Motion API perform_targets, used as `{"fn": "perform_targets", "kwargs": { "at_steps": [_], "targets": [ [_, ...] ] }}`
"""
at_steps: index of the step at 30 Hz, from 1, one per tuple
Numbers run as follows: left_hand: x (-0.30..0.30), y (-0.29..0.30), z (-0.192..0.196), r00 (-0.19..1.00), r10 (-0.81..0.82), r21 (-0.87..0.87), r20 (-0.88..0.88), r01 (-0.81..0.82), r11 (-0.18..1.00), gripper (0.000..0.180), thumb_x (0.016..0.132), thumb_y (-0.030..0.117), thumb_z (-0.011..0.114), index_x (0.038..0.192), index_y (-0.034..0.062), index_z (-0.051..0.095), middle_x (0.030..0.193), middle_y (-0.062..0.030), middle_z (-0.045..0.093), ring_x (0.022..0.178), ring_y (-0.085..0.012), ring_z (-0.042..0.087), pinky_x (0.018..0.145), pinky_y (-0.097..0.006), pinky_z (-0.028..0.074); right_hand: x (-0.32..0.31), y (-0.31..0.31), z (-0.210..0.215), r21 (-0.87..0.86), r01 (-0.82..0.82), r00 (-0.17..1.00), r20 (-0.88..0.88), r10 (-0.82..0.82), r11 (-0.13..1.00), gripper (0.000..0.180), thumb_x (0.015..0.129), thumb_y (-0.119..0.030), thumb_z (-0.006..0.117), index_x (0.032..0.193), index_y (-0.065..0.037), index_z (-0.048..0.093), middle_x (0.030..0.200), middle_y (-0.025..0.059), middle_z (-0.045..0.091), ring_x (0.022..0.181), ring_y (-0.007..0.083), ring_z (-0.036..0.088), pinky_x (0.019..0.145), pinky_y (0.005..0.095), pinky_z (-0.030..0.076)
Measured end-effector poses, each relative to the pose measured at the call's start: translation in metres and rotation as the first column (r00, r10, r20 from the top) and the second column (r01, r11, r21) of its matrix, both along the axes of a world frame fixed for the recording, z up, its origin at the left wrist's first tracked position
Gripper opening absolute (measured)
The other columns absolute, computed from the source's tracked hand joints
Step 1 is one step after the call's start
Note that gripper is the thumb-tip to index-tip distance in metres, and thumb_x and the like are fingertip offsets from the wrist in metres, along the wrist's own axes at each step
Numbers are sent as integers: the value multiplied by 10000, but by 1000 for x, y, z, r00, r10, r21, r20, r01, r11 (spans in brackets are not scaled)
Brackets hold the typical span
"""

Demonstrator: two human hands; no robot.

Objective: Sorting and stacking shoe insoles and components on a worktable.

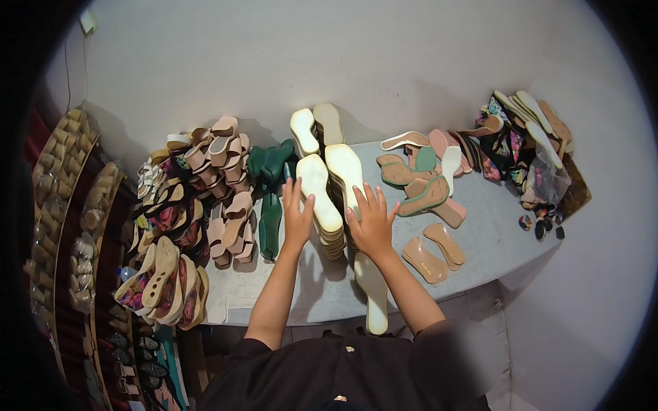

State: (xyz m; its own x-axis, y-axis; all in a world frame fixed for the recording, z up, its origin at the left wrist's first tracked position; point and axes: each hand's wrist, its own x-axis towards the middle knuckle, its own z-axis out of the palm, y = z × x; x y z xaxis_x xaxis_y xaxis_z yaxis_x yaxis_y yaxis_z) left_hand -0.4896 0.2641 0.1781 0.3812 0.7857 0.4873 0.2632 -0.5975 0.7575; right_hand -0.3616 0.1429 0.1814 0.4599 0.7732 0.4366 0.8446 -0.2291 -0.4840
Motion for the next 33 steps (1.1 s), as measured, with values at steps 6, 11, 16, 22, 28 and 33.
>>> {"fn": "perform_targets", "kwargs": {
  "at_steps": [6,11,16,22,28,33],
  "targets": [
    [-26,-58,7,925,119,-154,361,-66,986,348,882,188,481,1189,28,512,1312,-157,402,1256,-283,338,1040,-390,231,32,-77,-18,217,51,994,-101,-29,975,418,888,-281,467,1260,-90,469,1352,161,360,1281,345,276,1040,584,65],
    [-30,-128,-13,904,242,-189,352,-185,964,280,855,148,483,1110,39,522,1234,-127,440,1159,-249,398,972,-369,278,87,-189,-64,253,229,964,-194,-182,940,376,882,-236,486,1205,-43,494,1293,187,381,1200,338,338,1020,446,223],
    [9,-198,-35,881,210,-188,423,-142,972,346,841,117,480,1175,35,451,1227,-98,431,1136,-205,399,951,-344,284,136,-310,-74,193,426,897,-216,-385,884,338,895,-236,473,1148,-19,528,1256,183,409,1172,333,366,1005,432,260],
    [108,-269,-39,759,92,-191,645,43,981,481,792,96,500,1243,20,351,1228,-107,393,1107,-195,383,945,-348,281,183,-397,-68,291,581,812,-273,-516,760,312,897,-231,473,1106,-14,549,1202,174,447,1161,309,387,1000,411,276],
    [172,-329,-46,777,-9,-232,630,200,952,518,783,82,510,1260,18,320,1229,-121,384,1114,-205,388,942,-339,290,214,-433,-59,305,543,838,-253,-483,783,289,875,-203,499,1089,-17,560,1189,166,460,1134,308,414,992,407,293],
    [208,-346,-53,782,-50,-271,621,275,922,526,783,75,520,1265,27,314,1213,-111,391,1108,-200,397,941,-342,294,247,-438,-58,327,512,856,-272,-439,795,258,831,-155,552,1048,-20,580,1147,153,494,1085,307,447,960,405,325]
  ]
}}
